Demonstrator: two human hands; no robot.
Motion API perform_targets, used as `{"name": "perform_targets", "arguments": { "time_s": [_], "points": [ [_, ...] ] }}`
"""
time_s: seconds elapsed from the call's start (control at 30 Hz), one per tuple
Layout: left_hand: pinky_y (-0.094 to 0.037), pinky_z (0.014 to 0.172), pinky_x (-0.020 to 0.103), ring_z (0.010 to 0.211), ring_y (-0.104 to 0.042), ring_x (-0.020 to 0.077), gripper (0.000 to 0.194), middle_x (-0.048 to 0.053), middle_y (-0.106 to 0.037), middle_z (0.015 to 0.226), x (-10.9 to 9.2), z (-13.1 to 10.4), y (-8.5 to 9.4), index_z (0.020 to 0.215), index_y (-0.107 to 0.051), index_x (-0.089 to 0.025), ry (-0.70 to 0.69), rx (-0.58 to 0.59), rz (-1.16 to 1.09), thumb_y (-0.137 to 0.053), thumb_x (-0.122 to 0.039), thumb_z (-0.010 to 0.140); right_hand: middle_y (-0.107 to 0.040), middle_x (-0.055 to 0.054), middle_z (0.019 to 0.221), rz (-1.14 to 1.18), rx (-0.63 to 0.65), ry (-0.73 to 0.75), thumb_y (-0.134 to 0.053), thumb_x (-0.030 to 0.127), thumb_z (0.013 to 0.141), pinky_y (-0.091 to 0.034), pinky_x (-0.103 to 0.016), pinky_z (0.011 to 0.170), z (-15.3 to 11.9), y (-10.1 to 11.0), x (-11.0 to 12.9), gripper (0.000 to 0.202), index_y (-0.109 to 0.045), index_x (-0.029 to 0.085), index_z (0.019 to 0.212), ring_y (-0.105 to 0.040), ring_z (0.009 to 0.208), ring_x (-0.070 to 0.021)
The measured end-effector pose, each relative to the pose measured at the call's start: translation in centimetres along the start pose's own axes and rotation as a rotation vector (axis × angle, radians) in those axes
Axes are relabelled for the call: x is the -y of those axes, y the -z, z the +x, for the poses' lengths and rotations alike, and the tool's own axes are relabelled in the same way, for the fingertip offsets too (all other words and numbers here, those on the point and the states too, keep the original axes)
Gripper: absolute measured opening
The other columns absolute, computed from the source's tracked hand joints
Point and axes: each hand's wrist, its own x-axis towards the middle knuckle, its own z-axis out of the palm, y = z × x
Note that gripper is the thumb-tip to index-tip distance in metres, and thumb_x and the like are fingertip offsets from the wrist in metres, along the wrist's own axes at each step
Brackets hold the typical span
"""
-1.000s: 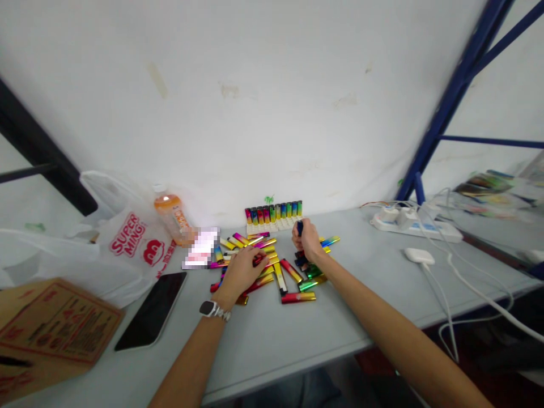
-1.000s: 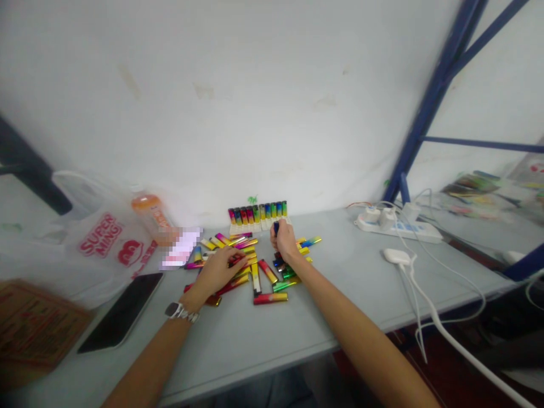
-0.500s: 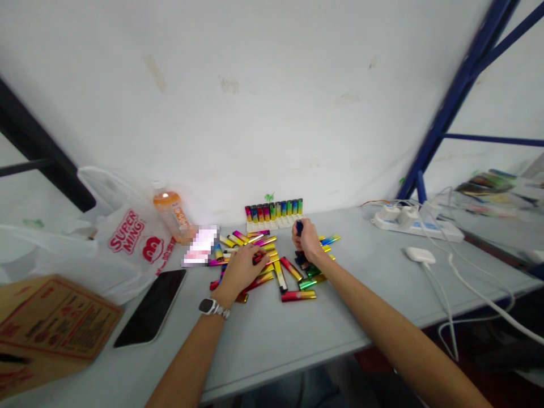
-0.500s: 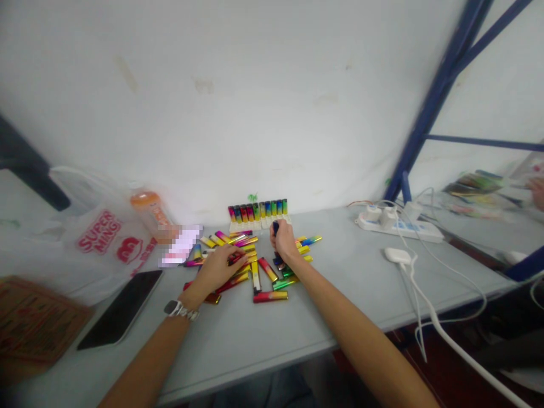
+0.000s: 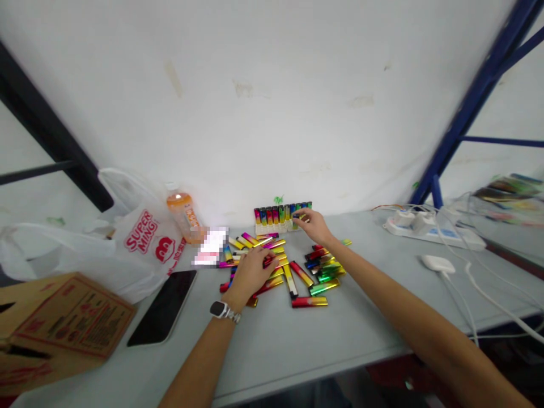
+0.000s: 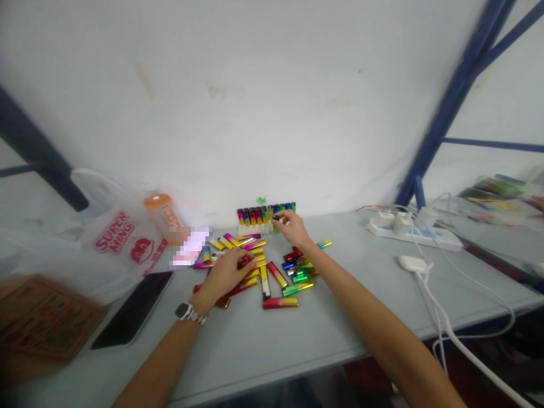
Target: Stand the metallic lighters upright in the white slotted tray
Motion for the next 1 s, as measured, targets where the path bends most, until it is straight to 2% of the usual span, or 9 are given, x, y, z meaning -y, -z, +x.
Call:
{"name": "perform_targets", "arguments": {
  "time_s": [0.13, 0.27, 0.57, 0.67, 0.77, 0.83, 0.9, 1.0],
  "points": [
    [-0.045, 0.092, 0.037, 0.106, -0.062, 0.0265, 0.022, 0.007, -0.070, 0.108, 0.3, 0.1, -0.3, 0.097, -0.071, -0.022, -0.016, -0.011, -0.017, -0.057, -0.038, 0.091, -0.069, -0.005, 0.097, -0.160, 0.077, 0.087, -0.060, 0.030, 0.079, -0.047, -0.030, 0.071, 2.5, -0.2, -0.8, 0.028, -0.063, 0.018, 0.104, -0.056, 0.066, -0.0136],
    [-0.045, 0.092, 0.038, 0.107, -0.062, 0.0267, 0.022, 0.007, -0.070, 0.108, 0.7, 0.2, -0.6, 0.096, -0.072, -0.022, -0.016, -0.021, -0.020, -0.057, -0.038, 0.091, -0.070, -0.003, 0.091, -0.252, 0.128, 0.145, -0.058, 0.023, 0.079, -0.046, -0.030, 0.074, 4.6, -0.9, -1.3, 0.020, -0.063, 0.018, 0.098, -0.057, 0.068, -0.0141],
    [-0.045, 0.091, 0.038, 0.108, -0.061, 0.0270, 0.023, 0.007, -0.070, 0.109, 0.7, 0.3, -0.7, 0.097, -0.072, -0.023, -0.001, -0.023, -0.003, -0.058, -0.040, 0.090, -0.067, -0.001, 0.080, -0.262, 0.239, 0.124, -0.060, 0.021, 0.082, -0.046, -0.027, 0.072, 7.3, -1.7, -3.3, 0.016, -0.066, 0.016, 0.096, -0.057, 0.069, -0.0143],
    [-0.045, 0.092, 0.037, 0.107, -0.062, 0.0266, 0.022, 0.007, -0.070, 0.109, 0.5, 0.2, -0.6, 0.097, -0.072, -0.023, -0.002, -0.016, -0.019, -0.058, -0.039, 0.090, -0.065, -0.004, 0.089, -0.382, 0.249, 0.157, -0.059, 0.021, 0.086, -0.047, -0.029, 0.081, 7.0, -1.5, -3.3, 0.019, -0.069, 0.016, 0.101, -0.059, 0.079, -0.0157],
    [-0.046, 0.092, 0.037, 0.107, -0.062, 0.0264, 0.022, 0.007, -0.070, 0.110, 0.3, 0.0, -0.4, 0.096, -0.072, -0.023, -0.004, -0.018, -0.021, -0.058, -0.039, 0.090, -0.056, -0.009, 0.109, -0.563, 0.202, 0.184, -0.057, 0.027, 0.091, -0.045, -0.031, 0.092, 6.1, -1.2, -2.8, 0.030, -0.069, 0.018, 0.117, -0.058, 0.094, -0.0182],
    [-0.046, 0.092, 0.037, 0.107, -0.062, 0.0265, 0.022, 0.007, -0.070, 0.110, 0.2, -0.1, -0.3, 0.097, -0.072, -0.023, -0.001, -0.020, -0.018, -0.058, -0.039, 0.090, -0.050, -0.011, 0.114, -0.658, 0.194, 0.150, -0.052, 0.032, 0.096, -0.045, -0.032, 0.093, 5.2, -1.0, -2.2, 0.037, -0.065, 0.021, 0.129, -0.058, 0.096, -0.0190],
    [-0.045, 0.093, 0.038, 0.108, -0.062, 0.0268, 0.023, 0.008, -0.070, 0.110, 0.2, -0.1, -0.2, 0.098, -0.071, -0.022, 0.002, -0.019, -0.008, -0.057, -0.039, 0.091, -0.048, -0.012, 0.114, -0.741, 0.246, 0.132, -0.047, 0.035, 0.099, -0.045, -0.033, 0.093, 4.3, -0.6, -1.4, 0.044, -0.056, 0.024, 0.140, -0.058, 0.094, -0.0201],
    [-0.046, 0.092, 0.037, 0.108, -0.062, 0.0268, 0.024, 0.008, -0.070, 0.110, 0.3, -0.1, -0.3, 0.098, -0.071, -0.022, -0.007, -0.017, 0.006, -0.057, -0.040, 0.091, -0.049, -0.014, 0.117, -0.818, 0.307, 0.113, -0.043, 0.043, 0.100, -0.044, -0.037, 0.093, 2.2, 0.5, -0.2, 0.059, -0.034, 0.023, 0.155, -0.057, 0.101, -0.0242]
  ]
}}
